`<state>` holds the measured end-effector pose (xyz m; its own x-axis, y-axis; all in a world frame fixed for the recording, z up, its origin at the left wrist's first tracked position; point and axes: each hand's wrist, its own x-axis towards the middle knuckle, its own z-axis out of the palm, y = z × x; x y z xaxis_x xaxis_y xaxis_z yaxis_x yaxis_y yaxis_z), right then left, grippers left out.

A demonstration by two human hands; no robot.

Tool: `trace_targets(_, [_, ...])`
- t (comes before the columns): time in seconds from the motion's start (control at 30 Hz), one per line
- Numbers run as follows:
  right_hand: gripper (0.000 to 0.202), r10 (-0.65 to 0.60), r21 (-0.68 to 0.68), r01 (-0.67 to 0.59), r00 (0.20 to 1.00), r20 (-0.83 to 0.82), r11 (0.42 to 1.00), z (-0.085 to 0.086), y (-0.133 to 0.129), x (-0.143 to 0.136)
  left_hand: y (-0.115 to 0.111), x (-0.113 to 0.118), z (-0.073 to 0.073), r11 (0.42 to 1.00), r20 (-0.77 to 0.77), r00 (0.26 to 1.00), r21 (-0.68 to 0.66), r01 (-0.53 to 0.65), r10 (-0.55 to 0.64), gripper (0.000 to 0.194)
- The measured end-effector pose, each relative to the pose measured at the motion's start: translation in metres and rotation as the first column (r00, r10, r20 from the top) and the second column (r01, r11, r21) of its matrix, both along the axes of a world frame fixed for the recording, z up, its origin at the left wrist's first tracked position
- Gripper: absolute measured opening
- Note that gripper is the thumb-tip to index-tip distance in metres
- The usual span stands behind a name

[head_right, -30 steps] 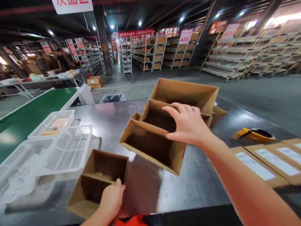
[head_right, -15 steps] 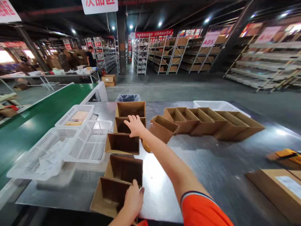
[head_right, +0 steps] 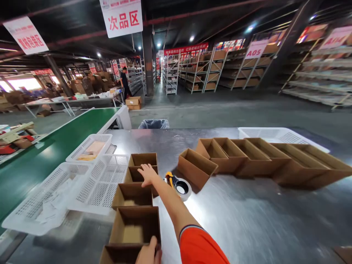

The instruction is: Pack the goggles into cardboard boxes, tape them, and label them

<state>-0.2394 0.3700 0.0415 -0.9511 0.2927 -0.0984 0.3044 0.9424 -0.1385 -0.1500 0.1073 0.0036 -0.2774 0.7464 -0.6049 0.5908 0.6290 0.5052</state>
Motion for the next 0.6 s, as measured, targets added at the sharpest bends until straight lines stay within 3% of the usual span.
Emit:
trace_targets(0.13, [0.100, -0.001, -0.103, -0.012, 0.992, -0.129, 0.995, -0.005, -0.002, 0.015, -0.003, -0.006, 0.010, 0.996, -0.114, 0.992, -0.076, 0.050, -0.059, 0.046])
trace_targets(0.2, [0.084, -0.106, -0.171, 0.058, 0.952, -0.286, 0.984, 0.000, 0.000, 0.032, -0.009, -0.012, 0.016, 0.996, -0.093, 0.993, -0.052, 0.075, -0.079, 0.046])
trace_targets(0.27, [0.065, -0.302, -0.296, 0.183, 0.851, -0.429, 0.937, 0.004, 0.009, 0.059, -0.019, -0.018, 0.018, 0.997, -0.013, 0.997, 0.023, 0.074, -0.073, 0.051])
trace_targets(0.4, [0.037, -0.663, -0.558, 0.396, 0.611, -0.432, 0.729, -0.001, 0.040, 0.130, -0.047, -0.027, 0.009, 0.983, 0.073, 0.997, 0.184, -0.011, -0.002, 0.062])
trace_targets(0.5, [0.026, -0.787, -0.656, 0.469, 0.513, -0.343, 0.592, -0.017, 0.050, 0.174, -0.064, -0.037, 0.000, 0.953, -0.005, 0.998, 0.298, -0.054, 0.058, 0.055])
trace_targets(0.6, [0.019, -0.861, -0.757, 0.465, 0.442, -0.251, 0.460, -0.035, 0.045, 0.189, -0.072, -0.052, -0.006, 0.908, -0.149, 0.971, 0.403, -0.111, 0.185, 0.049])
